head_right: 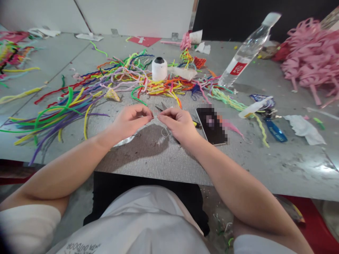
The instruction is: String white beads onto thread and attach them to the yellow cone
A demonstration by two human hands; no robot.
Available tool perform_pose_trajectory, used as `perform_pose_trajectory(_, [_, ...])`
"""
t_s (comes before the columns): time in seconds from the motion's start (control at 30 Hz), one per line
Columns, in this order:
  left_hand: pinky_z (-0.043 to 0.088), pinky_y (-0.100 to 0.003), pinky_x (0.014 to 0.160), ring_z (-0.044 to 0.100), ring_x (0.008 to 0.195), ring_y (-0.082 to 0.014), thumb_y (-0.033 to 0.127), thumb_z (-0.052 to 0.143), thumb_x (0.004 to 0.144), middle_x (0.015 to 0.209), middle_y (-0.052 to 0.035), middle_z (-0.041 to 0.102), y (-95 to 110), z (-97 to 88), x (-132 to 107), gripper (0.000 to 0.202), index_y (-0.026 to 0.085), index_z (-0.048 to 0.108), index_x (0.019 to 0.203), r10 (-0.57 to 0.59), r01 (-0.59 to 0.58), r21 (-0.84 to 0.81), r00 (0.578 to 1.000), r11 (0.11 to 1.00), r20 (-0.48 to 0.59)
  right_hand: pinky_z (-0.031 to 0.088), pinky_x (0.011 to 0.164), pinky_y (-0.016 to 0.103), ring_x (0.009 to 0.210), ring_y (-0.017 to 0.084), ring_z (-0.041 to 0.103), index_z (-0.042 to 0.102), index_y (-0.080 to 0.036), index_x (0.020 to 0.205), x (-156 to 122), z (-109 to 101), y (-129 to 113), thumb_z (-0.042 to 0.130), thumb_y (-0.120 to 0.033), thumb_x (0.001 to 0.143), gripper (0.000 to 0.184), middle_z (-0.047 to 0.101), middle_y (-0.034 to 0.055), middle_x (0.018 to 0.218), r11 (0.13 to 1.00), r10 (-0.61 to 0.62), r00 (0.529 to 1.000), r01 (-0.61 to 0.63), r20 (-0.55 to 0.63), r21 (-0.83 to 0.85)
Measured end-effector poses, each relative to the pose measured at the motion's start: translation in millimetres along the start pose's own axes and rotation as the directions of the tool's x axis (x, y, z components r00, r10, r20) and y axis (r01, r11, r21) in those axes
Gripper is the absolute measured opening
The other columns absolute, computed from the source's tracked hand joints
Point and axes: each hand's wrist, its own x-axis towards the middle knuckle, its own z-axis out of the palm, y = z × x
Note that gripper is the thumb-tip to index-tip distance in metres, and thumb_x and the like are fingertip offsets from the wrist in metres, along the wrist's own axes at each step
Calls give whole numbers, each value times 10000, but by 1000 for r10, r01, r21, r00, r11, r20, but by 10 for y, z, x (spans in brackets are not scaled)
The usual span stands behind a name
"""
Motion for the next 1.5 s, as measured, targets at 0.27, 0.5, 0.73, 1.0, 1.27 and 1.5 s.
perform_pose_trajectory(0.27, [437,-260,603,606,677,-114,281,751,886,774,-19,712,-46,22,24,99,195,718,851,-26,28,-160,1000,987,18,281,563,307,565,100,400,789,-211,813,6,-9,1,839,-390,783,188,548,-49,616,1000,-4,1000,4,17,3])
perform_pose_trajectory(0.5, [501,-259,675,672,758,-124,303,892,819,842,-10,739,-14,12,-10,276,199,708,997,-50,59,-206,998,977,48,285,561,302,582,104,410,782,-208,814,7,-12,16,847,-365,807,170,529,-51,618,999,-51,998,51,22,11])
perform_pose_trajectory(0.73, [461,-264,643,572,685,-93,248,874,777,848,14,655,-30,3,42,272,206,738,1009,-124,170,-439,983,882,132,278,546,301,570,104,410,780,-208,812,2,-14,31,839,-370,786,174,545,-49,612,999,-28,1000,28,-5,21])
perform_pose_trajectory(1.0, [420,-264,608,469,619,-104,220,848,779,674,52,502,66,-26,58,243,243,699,970,-209,307,-655,951,691,226,261,518,304,518,96,369,741,-220,767,1,18,-11,848,-357,740,176,495,-68,557,996,3,999,1,-44,89])
perform_pose_trajectory(1.27, [379,-263,568,395,553,-100,176,781,762,595,73,404,63,-44,101,203,248,665,913,-306,329,-667,939,668,158,223,519,297,515,87,346,732,-208,736,7,15,-33,839,-334,699,169,451,-72,538,992,19,996,-9,-84,127])
perform_pose_trajectory(1.5, [381,-274,578,397,565,-101,194,766,738,628,77,404,26,-37,135,253,249,640,951,-309,247,-671,951,699,28,232,504,285,503,94,342,681,-226,698,48,2,-38,805,-302,696,146,387,-83,507,988,32,986,-7,-163,151])
